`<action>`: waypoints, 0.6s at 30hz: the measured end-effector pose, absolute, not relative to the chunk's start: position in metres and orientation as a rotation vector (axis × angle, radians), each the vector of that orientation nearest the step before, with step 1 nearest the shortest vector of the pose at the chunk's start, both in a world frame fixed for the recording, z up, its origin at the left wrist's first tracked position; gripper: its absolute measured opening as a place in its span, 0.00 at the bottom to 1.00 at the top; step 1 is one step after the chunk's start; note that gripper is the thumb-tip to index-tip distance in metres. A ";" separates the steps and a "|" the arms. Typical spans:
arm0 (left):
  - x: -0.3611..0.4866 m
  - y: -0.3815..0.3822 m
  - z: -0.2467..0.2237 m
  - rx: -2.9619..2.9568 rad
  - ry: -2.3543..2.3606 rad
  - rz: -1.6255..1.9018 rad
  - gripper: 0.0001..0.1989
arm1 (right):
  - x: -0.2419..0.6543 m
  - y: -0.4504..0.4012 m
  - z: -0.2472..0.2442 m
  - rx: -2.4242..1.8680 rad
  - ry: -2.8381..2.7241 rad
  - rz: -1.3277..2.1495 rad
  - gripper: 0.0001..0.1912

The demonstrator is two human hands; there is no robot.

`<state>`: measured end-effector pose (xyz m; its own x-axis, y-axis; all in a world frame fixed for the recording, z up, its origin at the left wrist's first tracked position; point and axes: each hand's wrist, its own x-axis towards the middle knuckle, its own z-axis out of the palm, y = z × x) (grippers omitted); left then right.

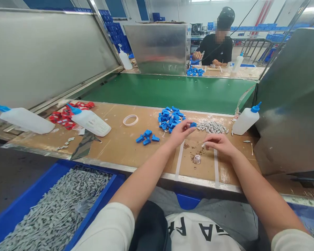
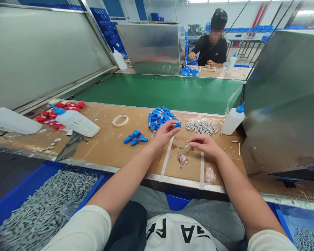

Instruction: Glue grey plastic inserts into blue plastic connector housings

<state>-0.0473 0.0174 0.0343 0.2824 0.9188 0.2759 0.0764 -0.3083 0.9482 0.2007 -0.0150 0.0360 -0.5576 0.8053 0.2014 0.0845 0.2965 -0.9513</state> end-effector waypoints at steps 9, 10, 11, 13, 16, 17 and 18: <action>-0.008 0.034 0.008 1.306 0.628 1.055 0.23 | 0.207 -0.007 0.019 -0.681 -2.090 1.465 0.14; -0.008 0.034 0.008 1.301 0.633 1.042 0.20 | 0.206 -0.007 0.020 -0.685 -2.089 1.473 0.13; -0.009 0.033 0.007 1.290 0.639 1.030 0.18 | 0.206 -0.007 0.021 -0.686 -2.093 1.472 0.12; -0.008 0.032 0.008 1.261 0.640 1.010 0.14 | 0.205 -0.009 0.022 -0.675 -2.123 1.454 0.11; -0.008 0.031 0.009 1.265 0.611 1.000 0.17 | 0.206 -0.012 0.024 -0.651 -2.184 1.430 0.11; -0.007 0.031 0.009 1.279 0.608 0.994 0.18 | 0.206 -0.012 0.024 -0.650 -2.202 1.419 0.11; -0.007 0.030 0.008 1.291 0.613 0.988 0.18 | 0.206 -0.013 0.025 -0.650 -2.220 1.404 0.11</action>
